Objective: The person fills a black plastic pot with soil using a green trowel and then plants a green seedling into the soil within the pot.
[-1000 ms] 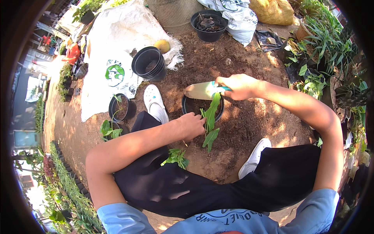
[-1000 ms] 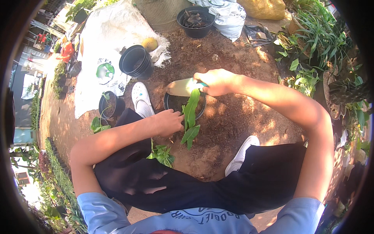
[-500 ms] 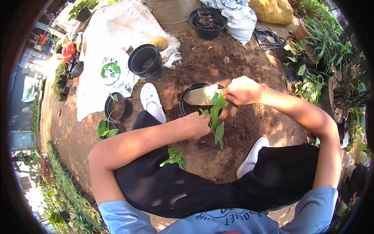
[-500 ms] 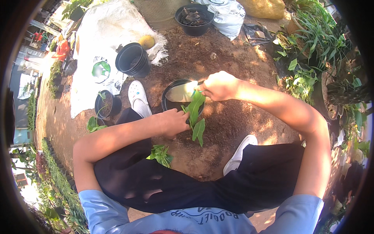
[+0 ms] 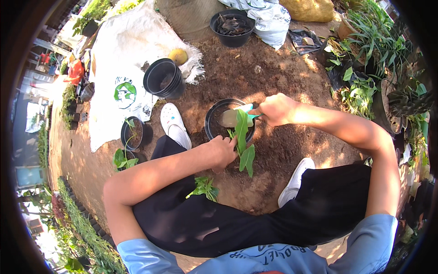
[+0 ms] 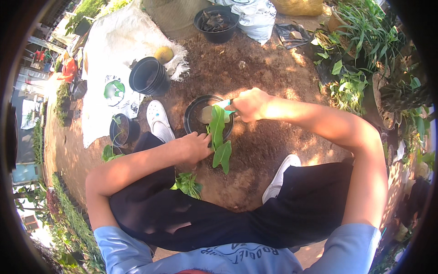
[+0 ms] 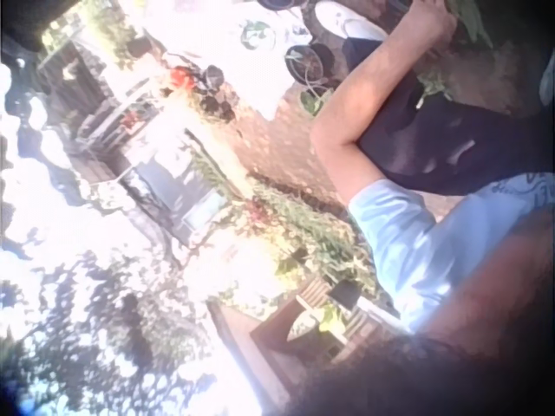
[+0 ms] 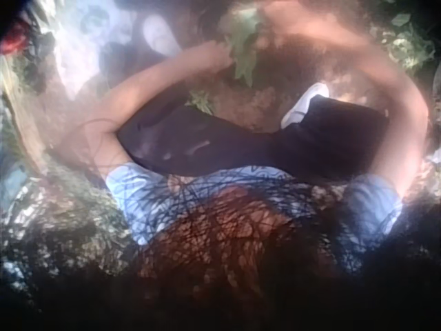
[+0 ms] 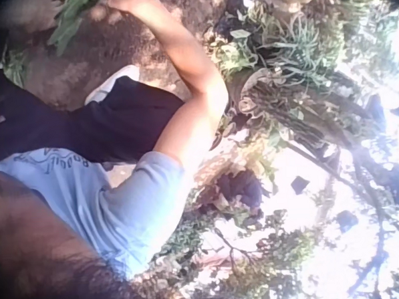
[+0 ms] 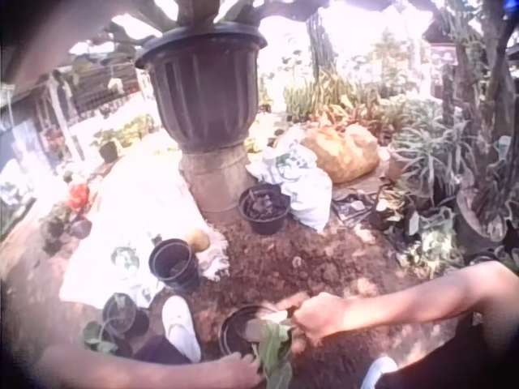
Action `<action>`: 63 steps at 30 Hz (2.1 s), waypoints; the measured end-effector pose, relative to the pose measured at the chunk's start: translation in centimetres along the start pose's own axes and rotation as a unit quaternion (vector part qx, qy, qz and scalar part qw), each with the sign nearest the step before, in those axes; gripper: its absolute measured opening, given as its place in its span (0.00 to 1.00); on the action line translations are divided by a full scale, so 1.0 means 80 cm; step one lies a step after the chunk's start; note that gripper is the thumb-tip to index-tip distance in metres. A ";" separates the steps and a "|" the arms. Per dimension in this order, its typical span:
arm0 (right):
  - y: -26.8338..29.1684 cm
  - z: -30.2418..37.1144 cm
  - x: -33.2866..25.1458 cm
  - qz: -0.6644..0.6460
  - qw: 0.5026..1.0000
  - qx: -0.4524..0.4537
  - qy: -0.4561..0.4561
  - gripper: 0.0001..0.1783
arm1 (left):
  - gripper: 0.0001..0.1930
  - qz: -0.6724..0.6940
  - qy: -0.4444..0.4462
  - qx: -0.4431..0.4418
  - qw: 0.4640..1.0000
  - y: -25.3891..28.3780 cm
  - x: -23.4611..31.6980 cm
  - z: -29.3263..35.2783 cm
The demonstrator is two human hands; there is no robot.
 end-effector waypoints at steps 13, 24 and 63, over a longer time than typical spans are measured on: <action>0.008 0.006 -0.016 -0.007 0.999 -0.016 -0.037 0.28 | 0.37 -0.001 -0.005 -0.027 1.000 0.007 0.002 -0.003; -0.026 0.003 -0.012 -0.045 0.995 -0.020 -0.091 0.28 | 0.34 -0.001 0.008 -0.014 1.000 0.017 -0.002 0.001; 0.036 0.001 -0.021 0.123 0.991 0.013 0.056 0.08 | 0.13 0.275 0.063 0.393 0.875 -0.017 -0.144 -0.036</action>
Point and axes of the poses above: each hand's wrist, its own z-axis away from the middle knuckle, its own y-axis out of the back of the hand, x = y × z, the point moved 5 cm from there along -z, towards the middle knuckle, and after that the axes turned 15 degrees about -x, right-handed, at the moved point
